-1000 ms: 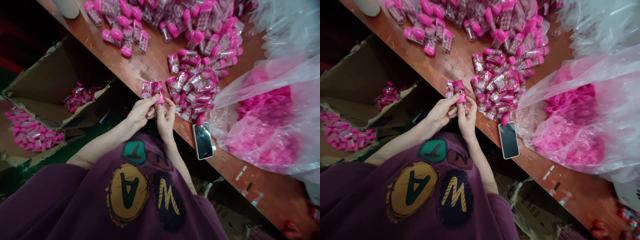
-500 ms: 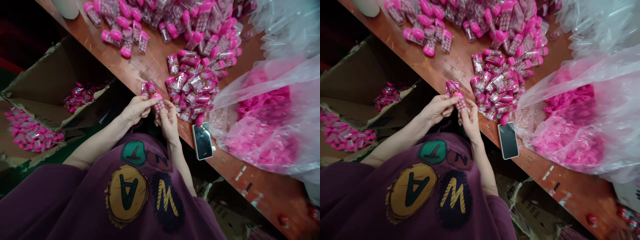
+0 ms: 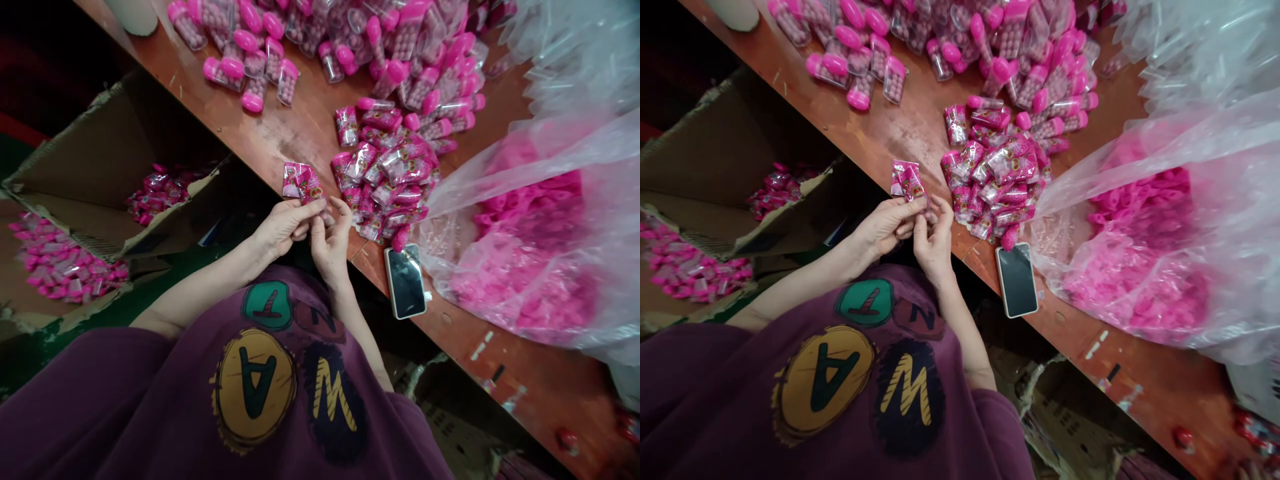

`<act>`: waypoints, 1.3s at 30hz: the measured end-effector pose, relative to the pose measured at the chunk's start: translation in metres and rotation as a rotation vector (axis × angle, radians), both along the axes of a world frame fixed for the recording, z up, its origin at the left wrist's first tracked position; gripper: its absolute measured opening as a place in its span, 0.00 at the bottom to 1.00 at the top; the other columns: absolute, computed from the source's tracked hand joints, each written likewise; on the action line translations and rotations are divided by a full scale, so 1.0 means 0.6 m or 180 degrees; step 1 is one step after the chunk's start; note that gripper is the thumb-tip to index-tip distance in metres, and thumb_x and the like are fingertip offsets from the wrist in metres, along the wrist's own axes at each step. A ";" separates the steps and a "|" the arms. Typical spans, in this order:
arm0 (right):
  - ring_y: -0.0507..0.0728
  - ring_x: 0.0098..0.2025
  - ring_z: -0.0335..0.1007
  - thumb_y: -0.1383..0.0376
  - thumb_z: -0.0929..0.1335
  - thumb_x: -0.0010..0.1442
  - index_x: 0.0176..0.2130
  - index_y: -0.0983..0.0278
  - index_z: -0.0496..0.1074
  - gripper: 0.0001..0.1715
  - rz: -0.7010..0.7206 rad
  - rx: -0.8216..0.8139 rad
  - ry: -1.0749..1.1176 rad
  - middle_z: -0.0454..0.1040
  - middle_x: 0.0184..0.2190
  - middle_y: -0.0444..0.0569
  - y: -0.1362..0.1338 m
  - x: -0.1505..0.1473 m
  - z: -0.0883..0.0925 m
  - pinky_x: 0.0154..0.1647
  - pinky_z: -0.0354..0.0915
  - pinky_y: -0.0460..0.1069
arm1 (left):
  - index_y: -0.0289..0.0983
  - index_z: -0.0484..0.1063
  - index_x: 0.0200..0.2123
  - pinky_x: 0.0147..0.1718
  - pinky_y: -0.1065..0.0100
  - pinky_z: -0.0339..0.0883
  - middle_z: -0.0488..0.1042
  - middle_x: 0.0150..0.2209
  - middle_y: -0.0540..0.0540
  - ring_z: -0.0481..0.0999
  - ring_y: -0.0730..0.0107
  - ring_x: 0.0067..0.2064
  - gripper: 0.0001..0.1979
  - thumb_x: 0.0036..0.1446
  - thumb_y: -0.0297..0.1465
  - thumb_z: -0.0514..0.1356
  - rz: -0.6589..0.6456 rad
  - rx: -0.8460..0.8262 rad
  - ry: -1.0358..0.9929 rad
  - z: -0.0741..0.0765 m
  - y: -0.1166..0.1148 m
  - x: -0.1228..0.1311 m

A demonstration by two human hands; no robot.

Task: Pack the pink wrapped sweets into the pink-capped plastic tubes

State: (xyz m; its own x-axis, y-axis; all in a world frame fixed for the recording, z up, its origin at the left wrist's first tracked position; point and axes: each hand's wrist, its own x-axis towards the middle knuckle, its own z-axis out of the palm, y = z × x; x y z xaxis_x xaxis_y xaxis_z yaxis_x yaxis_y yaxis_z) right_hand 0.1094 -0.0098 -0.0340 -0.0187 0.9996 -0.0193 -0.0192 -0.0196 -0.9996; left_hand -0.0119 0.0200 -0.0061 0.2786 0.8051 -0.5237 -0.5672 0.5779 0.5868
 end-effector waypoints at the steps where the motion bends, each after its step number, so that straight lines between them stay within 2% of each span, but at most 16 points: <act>1: 0.53 0.39 0.75 0.47 0.69 0.67 0.59 0.52 0.58 0.29 -0.0025 -0.0025 -0.0007 0.71 0.45 0.48 0.000 0.001 0.002 0.37 0.76 0.50 | 0.32 0.74 0.30 0.15 0.76 0.41 0.65 0.18 0.56 0.53 0.88 0.14 0.14 0.59 0.36 0.71 -0.0072 0.0006 0.0002 0.000 -0.003 0.001; 3: 0.51 0.29 0.70 0.47 0.68 0.67 0.60 0.51 0.57 0.29 0.0061 -0.0250 0.0166 0.70 0.36 0.44 0.001 0.005 0.005 0.28 0.72 0.48 | 0.33 0.73 0.30 0.14 0.76 0.41 0.65 0.17 0.56 0.55 0.87 0.14 0.16 0.58 0.38 0.71 -0.0266 0.0007 0.0027 -0.002 -0.008 -0.001; 5: 0.49 0.20 0.59 0.47 0.68 0.68 0.61 0.50 0.57 0.28 0.0192 -0.0456 0.0424 0.65 0.29 0.38 0.001 0.008 0.006 0.20 0.65 0.46 | 0.33 0.72 0.30 0.14 0.76 0.41 0.66 0.17 0.54 0.56 0.85 0.14 0.17 0.60 0.40 0.70 -0.0453 0.0075 0.0097 -0.004 -0.011 -0.006; 8: 0.46 0.17 0.50 0.47 0.68 0.67 0.60 0.50 0.60 0.27 0.0358 -0.0487 0.0565 0.63 0.27 0.36 0.008 0.011 0.004 0.17 0.61 0.46 | 0.33 0.72 0.31 0.14 0.76 0.43 0.71 0.19 0.50 0.59 0.84 0.14 0.18 0.62 0.42 0.67 -0.0652 0.0380 0.0247 -0.004 -0.012 -0.009; 11: 0.47 0.19 0.58 0.47 0.67 0.68 0.59 0.52 0.65 0.25 0.0137 -0.0221 0.0168 0.68 0.30 0.39 0.026 0.029 0.017 0.19 0.63 0.46 | 0.33 0.75 0.37 0.15 0.76 0.50 0.76 0.25 0.48 0.64 0.83 0.16 0.15 0.61 0.40 0.68 -0.0753 0.0651 0.0269 0.002 -0.018 -0.002; 14: 0.51 0.25 0.69 0.47 0.65 0.71 0.65 0.53 0.62 0.29 -0.0516 0.0354 -0.0728 0.72 0.32 0.43 0.057 0.069 0.048 0.28 0.69 0.49 | 0.34 0.78 0.43 0.15 0.75 0.52 0.79 0.31 0.47 0.64 0.84 0.17 0.15 0.60 0.39 0.68 -0.0744 0.0596 0.0487 0.010 -0.029 0.002; 16: 0.55 0.27 0.72 0.47 0.66 0.70 0.70 0.57 0.57 0.38 -0.0923 0.0683 -0.1602 0.71 0.29 0.43 0.076 0.092 0.068 0.34 0.71 0.54 | 0.32 0.80 0.38 0.14 0.74 0.49 0.81 0.31 0.44 0.61 0.85 0.15 0.15 0.62 0.40 0.67 -0.0622 0.0485 0.0842 0.008 -0.034 -0.007; 18: 0.58 0.31 0.74 0.48 0.67 0.69 0.71 0.62 0.57 0.40 -0.1091 0.0855 -0.2408 0.71 0.27 0.44 0.088 0.096 0.074 0.40 0.71 0.58 | 0.31 0.78 0.30 0.14 0.74 0.44 0.79 0.26 0.44 0.58 0.86 0.14 0.18 0.62 0.42 0.66 -0.0317 0.0357 0.1211 -0.001 -0.032 -0.025; 20: 0.62 0.39 0.76 0.50 0.65 0.71 0.68 0.62 0.63 0.34 -0.0754 0.1003 -0.2883 0.74 0.32 0.50 0.092 0.072 0.061 0.45 0.71 0.60 | 0.32 0.75 0.25 0.14 0.74 0.42 0.75 0.20 0.47 0.56 0.86 0.13 0.21 0.60 0.43 0.67 0.0106 0.0214 0.1497 -0.013 -0.024 -0.046; 22: 0.65 0.49 0.73 0.51 0.66 0.70 0.63 0.62 0.69 0.29 0.0000 0.1183 -0.3139 0.77 0.46 0.59 0.089 0.029 0.034 0.51 0.69 0.60 | 0.33 0.73 0.23 0.14 0.74 0.42 0.71 0.17 0.50 0.56 0.85 0.13 0.22 0.60 0.44 0.66 0.0469 0.0107 0.1678 -0.024 -0.012 -0.064; 24: 0.69 0.56 0.67 0.53 0.68 0.68 0.63 0.64 0.69 0.30 0.0553 0.1204 -0.3463 0.72 0.57 0.64 0.081 -0.015 0.005 0.55 0.66 0.63 | 0.34 0.72 0.23 0.14 0.75 0.43 0.70 0.16 0.51 0.57 0.85 0.13 0.21 0.62 0.43 0.65 0.0662 0.0056 0.1749 -0.031 0.000 -0.076; 26: 0.69 0.58 0.63 0.57 0.67 0.70 0.65 0.64 0.67 0.28 0.0781 0.1132 -0.3699 0.69 0.62 0.65 0.073 -0.043 -0.018 0.57 0.62 0.65 | 0.34 0.72 0.24 0.14 0.75 0.44 0.70 0.17 0.51 0.58 0.85 0.13 0.20 0.62 0.42 0.65 0.0689 0.0054 0.1735 -0.035 0.009 -0.081; 29: 0.67 0.56 0.63 0.63 0.62 0.73 0.64 0.60 0.69 0.24 0.0787 0.1145 -0.3793 0.71 0.58 0.62 0.062 -0.050 -0.034 0.55 0.59 0.64 | 0.34 0.70 0.24 0.14 0.75 0.44 0.72 0.19 0.50 0.59 0.86 0.13 0.20 0.62 0.42 0.66 0.0603 0.0106 0.1634 -0.041 0.016 -0.079; 33: 0.64 0.52 0.65 0.63 0.61 0.73 0.56 0.60 0.75 0.18 0.0670 0.1423 -0.3673 0.75 0.50 0.58 0.060 -0.035 -0.042 0.53 0.58 0.62 | 0.34 0.68 0.23 0.13 0.75 0.43 0.73 0.20 0.49 0.58 0.86 0.13 0.24 0.59 0.46 0.67 0.0661 0.0002 0.1489 -0.052 0.019 -0.073; 39: 0.62 0.48 0.67 0.67 0.64 0.69 0.40 0.63 0.73 0.08 0.0204 0.1344 -0.2962 0.73 0.42 0.55 0.073 -0.024 -0.051 0.49 0.62 0.58 | 0.34 0.69 0.22 0.12 0.75 0.42 0.70 0.17 0.51 0.59 0.85 0.12 0.24 0.59 0.46 0.68 0.0645 -0.0103 0.1694 -0.046 0.029 -0.062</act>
